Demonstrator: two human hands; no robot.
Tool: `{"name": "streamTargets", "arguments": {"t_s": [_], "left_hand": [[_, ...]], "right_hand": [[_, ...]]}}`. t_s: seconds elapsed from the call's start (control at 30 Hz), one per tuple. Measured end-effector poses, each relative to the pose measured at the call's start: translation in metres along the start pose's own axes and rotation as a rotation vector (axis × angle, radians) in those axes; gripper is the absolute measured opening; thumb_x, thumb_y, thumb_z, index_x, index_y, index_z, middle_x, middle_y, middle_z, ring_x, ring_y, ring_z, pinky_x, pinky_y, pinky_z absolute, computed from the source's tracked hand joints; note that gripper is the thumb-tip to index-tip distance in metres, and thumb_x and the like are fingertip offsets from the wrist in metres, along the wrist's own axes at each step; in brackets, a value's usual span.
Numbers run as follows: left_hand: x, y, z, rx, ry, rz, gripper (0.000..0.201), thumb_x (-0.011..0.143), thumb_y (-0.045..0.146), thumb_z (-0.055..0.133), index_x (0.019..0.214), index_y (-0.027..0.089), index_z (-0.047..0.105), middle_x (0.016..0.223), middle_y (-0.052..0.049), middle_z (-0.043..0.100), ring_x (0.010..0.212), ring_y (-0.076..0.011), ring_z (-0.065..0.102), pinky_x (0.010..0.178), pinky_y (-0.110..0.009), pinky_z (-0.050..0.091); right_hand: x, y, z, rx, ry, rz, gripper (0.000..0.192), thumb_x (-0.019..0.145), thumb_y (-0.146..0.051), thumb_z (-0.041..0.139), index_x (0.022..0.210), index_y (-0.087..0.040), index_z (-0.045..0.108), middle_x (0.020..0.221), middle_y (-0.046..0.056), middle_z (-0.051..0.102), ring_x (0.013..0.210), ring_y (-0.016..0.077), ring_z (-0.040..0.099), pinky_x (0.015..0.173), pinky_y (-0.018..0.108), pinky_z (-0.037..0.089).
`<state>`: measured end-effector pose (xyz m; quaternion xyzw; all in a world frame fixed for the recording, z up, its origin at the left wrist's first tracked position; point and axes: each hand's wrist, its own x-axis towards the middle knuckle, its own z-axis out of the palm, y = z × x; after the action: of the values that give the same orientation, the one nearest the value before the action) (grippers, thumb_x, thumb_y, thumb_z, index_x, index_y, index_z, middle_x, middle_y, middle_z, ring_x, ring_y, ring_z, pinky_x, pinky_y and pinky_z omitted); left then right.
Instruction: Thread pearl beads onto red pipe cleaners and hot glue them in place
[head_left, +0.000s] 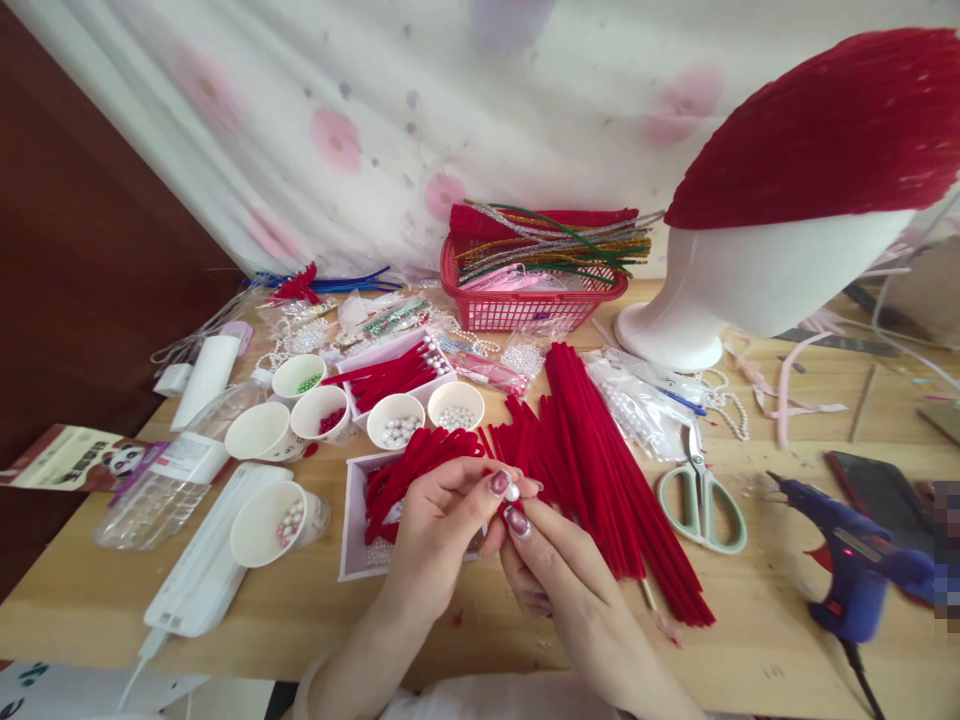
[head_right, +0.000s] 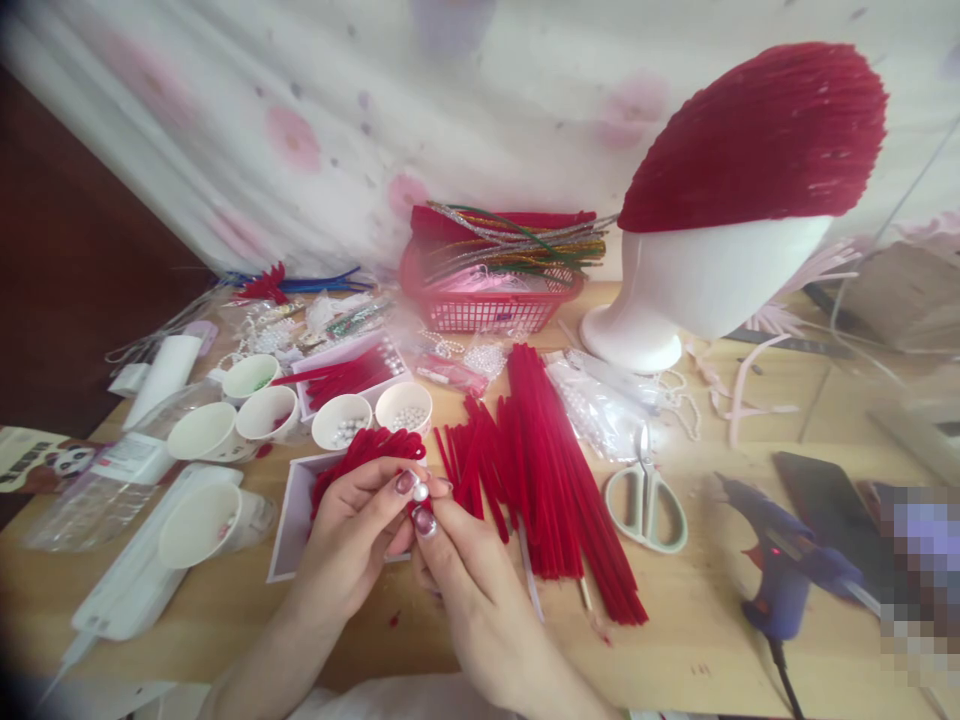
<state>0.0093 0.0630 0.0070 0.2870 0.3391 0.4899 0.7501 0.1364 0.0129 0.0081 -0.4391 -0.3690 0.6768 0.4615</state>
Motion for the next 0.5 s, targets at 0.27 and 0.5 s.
{"name": "streamTargets", "arguments": {"t_s": [0.27,0.5], "left_hand": [[-0.0012,-0.0009,0.0042,-0.016,-0.026,-0.019,0.032,0.075,0.043,0.091,0.099,0.023,0.086,0.096,-0.013,0.085,0.054,-0.006,0.057,0.061,-0.019,0.052],[-0.0064,-0.0001,0.002,0.152,-0.056,-0.067,0.032,0.076,0.045,0.09,0.101,0.024,0.087,0.109,-0.011,0.083,0.103,-0.0249,0.074,0.094,-0.032,0.056]], "right_hand": [[0.002,0.0003,-0.0026,0.003,0.018,-0.059,0.042,0.103,-0.057,0.058,0.082,-0.021,0.058,0.063,-0.009,0.033,0.055,0.0106,0.024,0.05,0.028,0.021],[-0.0001,-0.0003,-0.0003,0.02,0.068,-0.009,0.044,0.096,-0.064,0.064,0.091,-0.02,0.063,0.061,-0.009,0.034,0.054,0.0099,0.026,0.049,0.025,0.023]]}}
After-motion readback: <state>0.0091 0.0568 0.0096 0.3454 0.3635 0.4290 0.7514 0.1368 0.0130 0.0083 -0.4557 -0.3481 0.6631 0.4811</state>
